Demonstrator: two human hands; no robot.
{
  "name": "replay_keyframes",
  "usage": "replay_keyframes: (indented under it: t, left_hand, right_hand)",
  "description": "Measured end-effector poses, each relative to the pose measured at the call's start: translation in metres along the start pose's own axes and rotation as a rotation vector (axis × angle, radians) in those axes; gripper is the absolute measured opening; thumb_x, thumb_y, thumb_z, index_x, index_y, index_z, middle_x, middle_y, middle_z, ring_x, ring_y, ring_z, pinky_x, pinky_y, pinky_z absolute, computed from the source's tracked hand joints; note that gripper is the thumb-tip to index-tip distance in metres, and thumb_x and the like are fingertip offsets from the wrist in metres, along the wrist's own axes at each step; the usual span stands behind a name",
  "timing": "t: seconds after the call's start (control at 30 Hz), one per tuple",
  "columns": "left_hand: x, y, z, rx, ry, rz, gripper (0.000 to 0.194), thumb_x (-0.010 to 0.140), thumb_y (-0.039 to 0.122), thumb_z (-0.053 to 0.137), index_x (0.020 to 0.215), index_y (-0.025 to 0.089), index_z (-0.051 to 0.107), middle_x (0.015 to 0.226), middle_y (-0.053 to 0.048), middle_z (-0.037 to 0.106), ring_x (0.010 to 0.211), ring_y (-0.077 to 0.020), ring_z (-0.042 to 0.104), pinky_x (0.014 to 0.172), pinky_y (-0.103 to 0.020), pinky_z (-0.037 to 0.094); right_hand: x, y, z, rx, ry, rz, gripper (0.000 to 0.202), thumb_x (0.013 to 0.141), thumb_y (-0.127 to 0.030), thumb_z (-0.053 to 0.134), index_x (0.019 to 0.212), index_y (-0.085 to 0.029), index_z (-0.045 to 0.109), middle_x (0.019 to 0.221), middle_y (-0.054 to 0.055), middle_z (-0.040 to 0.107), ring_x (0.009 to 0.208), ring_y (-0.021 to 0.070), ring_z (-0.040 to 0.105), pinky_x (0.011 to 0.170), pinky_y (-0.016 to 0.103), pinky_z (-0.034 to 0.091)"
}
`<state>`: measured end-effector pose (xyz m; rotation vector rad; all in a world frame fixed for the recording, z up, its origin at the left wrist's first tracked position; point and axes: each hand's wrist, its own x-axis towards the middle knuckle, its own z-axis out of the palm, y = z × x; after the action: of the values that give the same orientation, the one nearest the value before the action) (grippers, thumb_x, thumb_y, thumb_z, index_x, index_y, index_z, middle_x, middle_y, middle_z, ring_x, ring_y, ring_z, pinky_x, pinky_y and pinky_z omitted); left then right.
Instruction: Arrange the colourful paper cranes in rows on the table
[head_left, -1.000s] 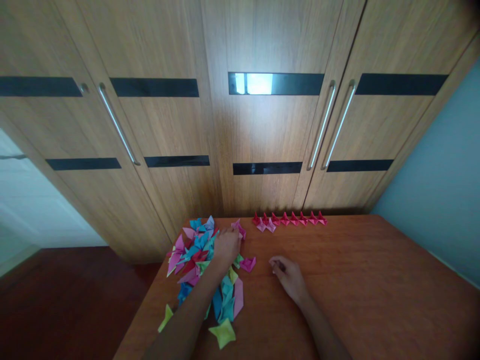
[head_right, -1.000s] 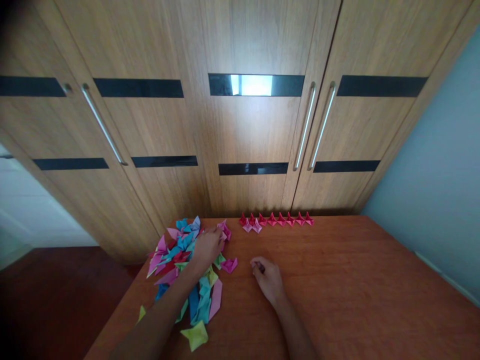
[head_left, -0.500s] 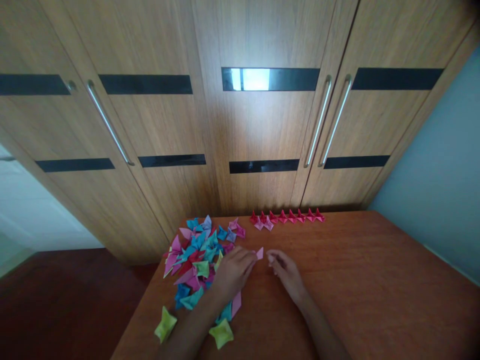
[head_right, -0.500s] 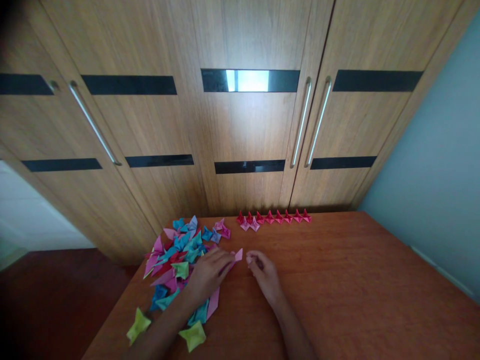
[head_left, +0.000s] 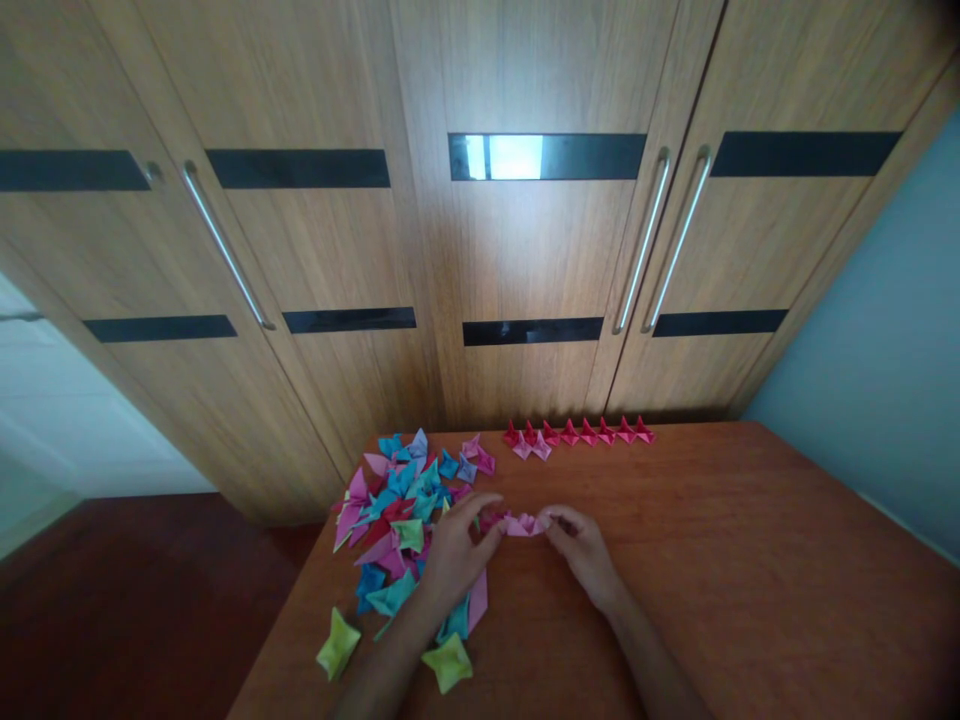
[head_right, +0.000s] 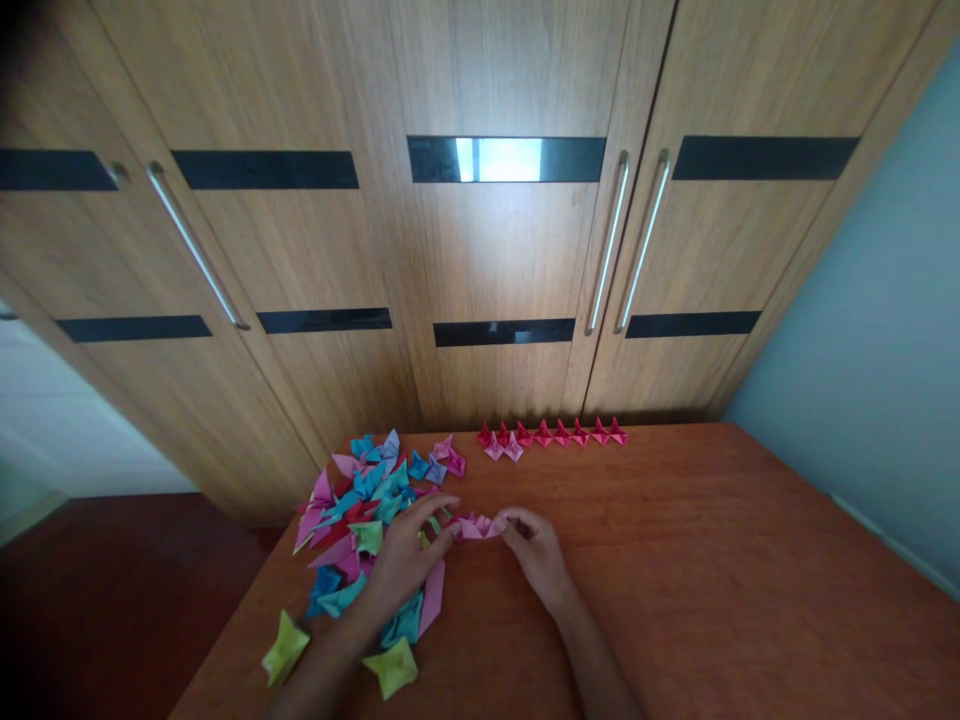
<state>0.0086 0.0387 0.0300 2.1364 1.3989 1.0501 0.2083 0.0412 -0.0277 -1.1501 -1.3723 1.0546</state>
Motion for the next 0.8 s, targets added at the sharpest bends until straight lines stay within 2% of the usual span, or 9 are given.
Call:
replay_keyframes:
  t: [0.13, 0.27, 0.37, 0.47, 0.6, 0.7, 0.8]
  left_hand:
    - [0.002, 0.001, -0.002, -0.062, -0.16, 0.038, 0.016, 0.081, 0.017, 0.056, 0.092, 0.021, 0.067, 0.087, -0.002, 0.068, 0.077, -0.014, 0.061, 0.072, -0.024, 0.047]
    - [0.001, 0.001, -0.001, -0.073, -0.187, 0.059, 0.015, 0.082, 0.016, 0.056, 0.088, 0.021, 0.068, 0.082, -0.002, 0.068, 0.074, -0.0137, 0.06, 0.069, -0.022, 0.045]
    - [-0.001, 0.006, -0.001, -0.115, -0.21, 0.068, 0.016, 0.082, 0.016, 0.056, 0.09, 0.021, 0.068, 0.082, -0.001, 0.069, 0.074, -0.0131, 0.06, 0.069, -0.021, 0.045]
    - [-0.001, 0.015, -0.002, -0.172, -0.287, 0.089, 0.017, 0.081, 0.014, 0.058, 0.091, 0.022, 0.069, 0.083, 0.0, 0.07, 0.076, -0.0124, 0.062, 0.071, -0.02, 0.045]
    - [0.003, 0.021, -0.001, -0.226, -0.351, 0.137, 0.015, 0.082, 0.016, 0.058, 0.091, 0.022, 0.069, 0.087, 0.0, 0.071, 0.078, -0.012, 0.063, 0.074, -0.019, 0.045]
    - [0.012, 0.02, 0.005, -0.215, -0.358, 0.175, 0.015, 0.083, 0.018, 0.058, 0.093, 0.022, 0.069, 0.089, -0.001, 0.072, 0.079, -0.0123, 0.064, 0.074, -0.02, 0.046]
    - [0.028, 0.019, 0.018, -0.138, -0.314, 0.216, 0.016, 0.084, 0.019, 0.058, 0.095, 0.023, 0.069, 0.09, 0.0, 0.072, 0.078, -0.012, 0.064, 0.074, -0.02, 0.046]
  right_hand:
    - [-0.001, -0.006, 0.002, 0.058, -0.075, 0.009, 0.027, 0.08, -0.045, 0.059, 0.078, -0.019, 0.067, 0.075, 0.002, 0.064, 0.068, 0.0153, 0.056, 0.061, 0.023, 0.042]
    - [-0.001, -0.006, 0.002, 0.102, -0.081, 0.008, 0.025, 0.078, -0.043, 0.062, 0.078, -0.019, 0.068, 0.074, 0.002, 0.063, 0.065, 0.0137, 0.052, 0.058, 0.023, 0.039]
    - [-0.001, -0.001, 0.0, 0.179, -0.034, 0.058, 0.026, 0.077, -0.044, 0.064, 0.081, -0.019, 0.068, 0.071, 0.001, 0.06, 0.059, 0.0115, 0.047, 0.054, 0.022, 0.036]
    - [-0.001, 0.006, -0.003, 0.308, -0.002, 0.09, 0.027, 0.075, -0.045, 0.066, 0.083, -0.019, 0.067, 0.066, -0.001, 0.056, 0.056, 0.0096, 0.043, 0.053, 0.021, 0.035]
    - [0.0, 0.007, -0.005, 0.421, 0.018, 0.115, 0.026, 0.074, -0.044, 0.067, 0.081, -0.019, 0.066, 0.067, -0.001, 0.055, 0.057, 0.0101, 0.044, 0.054, 0.021, 0.036]
    - [0.002, 0.007, -0.009, 0.425, 0.062, 0.122, 0.025, 0.076, -0.044, 0.064, 0.083, -0.02, 0.065, 0.068, -0.001, 0.056, 0.057, 0.011, 0.046, 0.053, 0.022, 0.036]
    - [0.008, 0.014, -0.018, 0.282, 0.225, 0.1, 0.03, 0.078, -0.047, 0.058, 0.081, -0.018, 0.065, 0.063, -0.001, 0.054, 0.053, 0.0118, 0.045, 0.05, 0.022, 0.035]
